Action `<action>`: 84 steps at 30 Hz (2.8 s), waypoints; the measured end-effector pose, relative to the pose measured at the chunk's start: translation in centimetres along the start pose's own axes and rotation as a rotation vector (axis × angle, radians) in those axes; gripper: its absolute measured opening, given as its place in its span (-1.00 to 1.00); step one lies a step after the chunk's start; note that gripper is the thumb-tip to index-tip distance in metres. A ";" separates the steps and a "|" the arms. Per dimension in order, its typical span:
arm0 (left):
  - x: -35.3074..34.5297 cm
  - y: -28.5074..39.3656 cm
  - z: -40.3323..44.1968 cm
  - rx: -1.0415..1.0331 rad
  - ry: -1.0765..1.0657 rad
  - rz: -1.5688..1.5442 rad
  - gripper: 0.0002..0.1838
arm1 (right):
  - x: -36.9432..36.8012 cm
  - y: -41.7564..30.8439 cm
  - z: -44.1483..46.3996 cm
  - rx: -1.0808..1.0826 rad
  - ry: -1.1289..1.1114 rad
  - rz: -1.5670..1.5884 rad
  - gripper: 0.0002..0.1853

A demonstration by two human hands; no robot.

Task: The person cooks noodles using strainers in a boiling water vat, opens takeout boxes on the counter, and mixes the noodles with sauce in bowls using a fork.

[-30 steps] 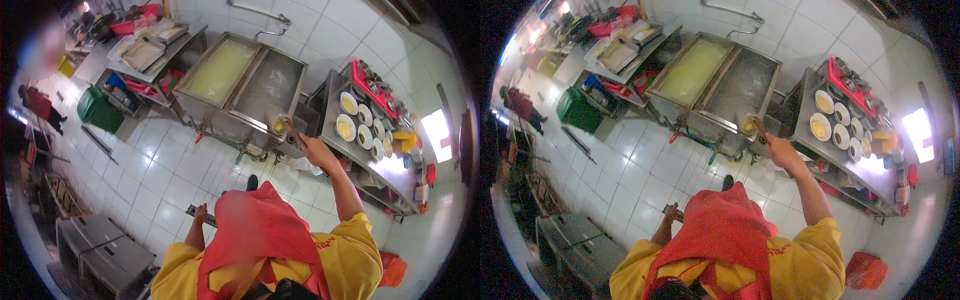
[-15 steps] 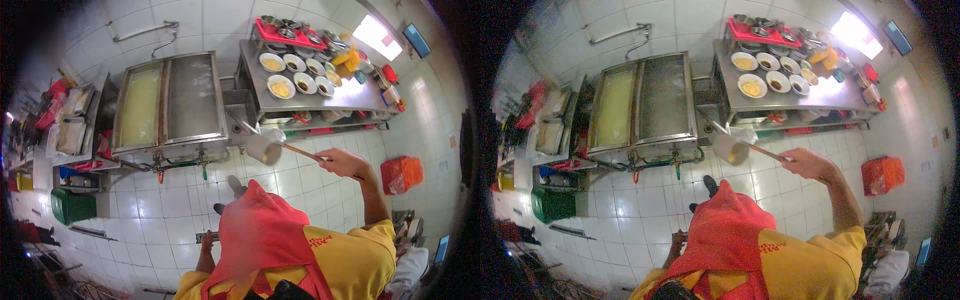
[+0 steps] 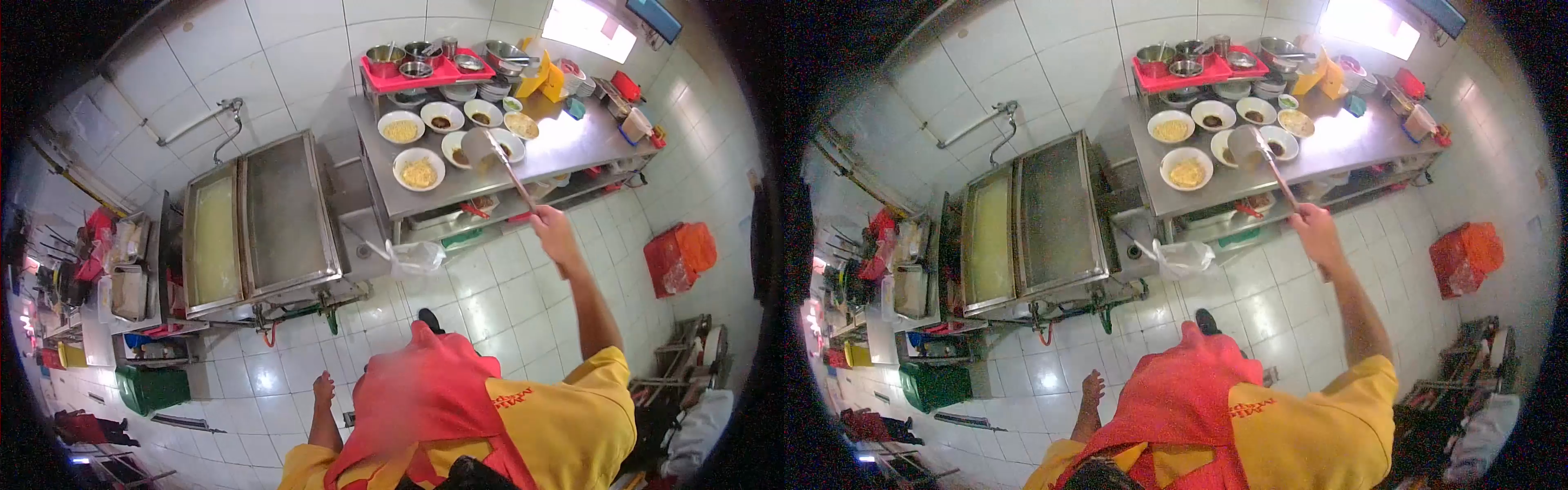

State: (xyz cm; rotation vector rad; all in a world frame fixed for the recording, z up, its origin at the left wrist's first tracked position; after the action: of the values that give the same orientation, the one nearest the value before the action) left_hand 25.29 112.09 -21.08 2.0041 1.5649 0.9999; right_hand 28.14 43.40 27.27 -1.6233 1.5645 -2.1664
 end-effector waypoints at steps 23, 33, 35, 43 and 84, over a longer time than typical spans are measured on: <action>-7.9 1.4 -11.7 0.126 0.150 -0.101 -0.46 | -15.1 9.0 17.5 0.060 0.251 0.354 -0.80; -4.9 1.4 -8.3 -0.090 0.210 -0.242 -0.48 | -20.2 6.9 9.3 -0.062 0.281 0.313 -0.72; -3.1 -0.7 -8.5 -0.027 0.193 -0.263 -0.49 | -22.4 3.4 6.5 0.037 0.275 0.312 -0.74; 9.9 -10.0 -11.9 0.214 0.220 -0.321 -0.46 | -39.3 -19.0 -12.5 0.118 -0.646 0.408 -0.63; 32.7 -15.4 -16.1 0.583 0.933 -0.870 -0.62 | -70.4 -106.4 -53.6 1.588 -2.378 1.040 -0.64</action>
State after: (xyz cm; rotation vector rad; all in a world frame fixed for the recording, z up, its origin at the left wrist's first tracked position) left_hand 6.95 145.86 -11.74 0.7743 3.0958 1.2056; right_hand 75.77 170.55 53.91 -0.8117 -0.3415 0.2332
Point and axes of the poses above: each hand's wrist, its own z-axis towards the middle knuckle, its own x-axis out of the back of the hand, y = z × x, the point moved 8 cm from there along z, towards the middle knuckle, and after that the axes turned 13 degrees about -x, right-handed, at the moved point
